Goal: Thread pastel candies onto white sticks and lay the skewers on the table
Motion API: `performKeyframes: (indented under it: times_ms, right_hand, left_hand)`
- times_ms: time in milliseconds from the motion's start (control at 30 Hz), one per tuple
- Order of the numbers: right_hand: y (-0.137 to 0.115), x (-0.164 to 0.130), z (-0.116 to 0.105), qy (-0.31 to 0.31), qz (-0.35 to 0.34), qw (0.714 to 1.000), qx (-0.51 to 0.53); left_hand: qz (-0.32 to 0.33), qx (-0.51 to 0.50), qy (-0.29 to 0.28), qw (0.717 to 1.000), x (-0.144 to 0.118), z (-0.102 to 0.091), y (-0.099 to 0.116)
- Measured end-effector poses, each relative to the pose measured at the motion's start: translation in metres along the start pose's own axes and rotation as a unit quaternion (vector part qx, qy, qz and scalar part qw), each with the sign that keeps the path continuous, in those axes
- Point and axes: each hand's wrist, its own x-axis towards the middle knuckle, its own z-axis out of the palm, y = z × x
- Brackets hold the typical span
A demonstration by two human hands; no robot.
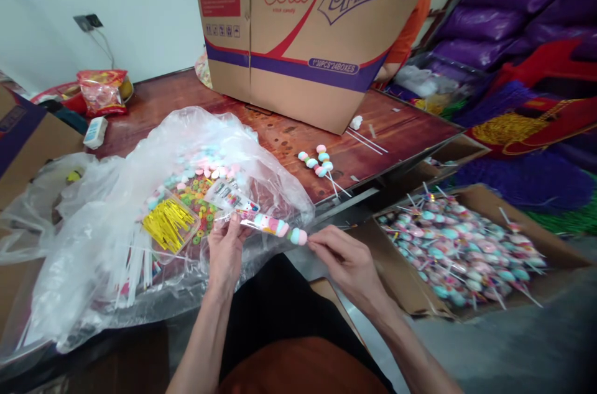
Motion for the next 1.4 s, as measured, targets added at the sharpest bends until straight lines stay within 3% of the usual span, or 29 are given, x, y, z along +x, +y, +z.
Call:
performKeyframes:
  times_ms: [200, 367, 533, 733, 867, 1000, 1233, 1400]
  right_hand:
    - [-0.005, 0.000, 0.011, -0.028, 0.018, 0.999, 0.001]
    - [-0.008, -0.001, 0.019, -0.011, 0.022, 0.999, -0.025]
    - [-0.010, -0.003, 0.043, 0.010, 0.021, 0.999, -0.029]
    - [-0.017, 0.001, 0.064, 0.028, 0.020, 0.999, 0.001]
    - [-0.013, -0.006, 0.057, -0.041, 0.105, 0.992, 0.062]
    - [-0.010, -0.012, 0.059, -0.100, 0.209, 0.965, 0.123]
    - [-0.022, -0.014, 0.092, -0.097, 0.224, 0.950, 0.192]
    - [-0.027, -0.011, 0.115, -0.126, 0.263, 0.917, 0.274]
  left_hand:
    - [0.014, 0.019, 0.002, 1.000, -0.007, 0.007, -0.011]
    - [-0.012, 0.003, -0.017, 1.000, -0.013, 0.011, -0.011]
    - [-0.035, 0.042, -0.035, 0.998, -0.022, 0.016, -0.021]
    - [-0.065, 0.003, -0.059, 0.996, -0.024, 0.014, -0.022]
    - [-0.046, -0.008, -0.037, 0.998, -0.016, 0.003, -0.010]
    - [-0.059, 0.037, -0.078, 0.994, -0.017, -0.004, -0.008]
    - [-0.035, 0.056, -0.063, 0.996, -0.025, -0.015, -0.010]
    - [-0.036, 0.019, -0.036, 0.999, -0.027, -0.029, 0.002]
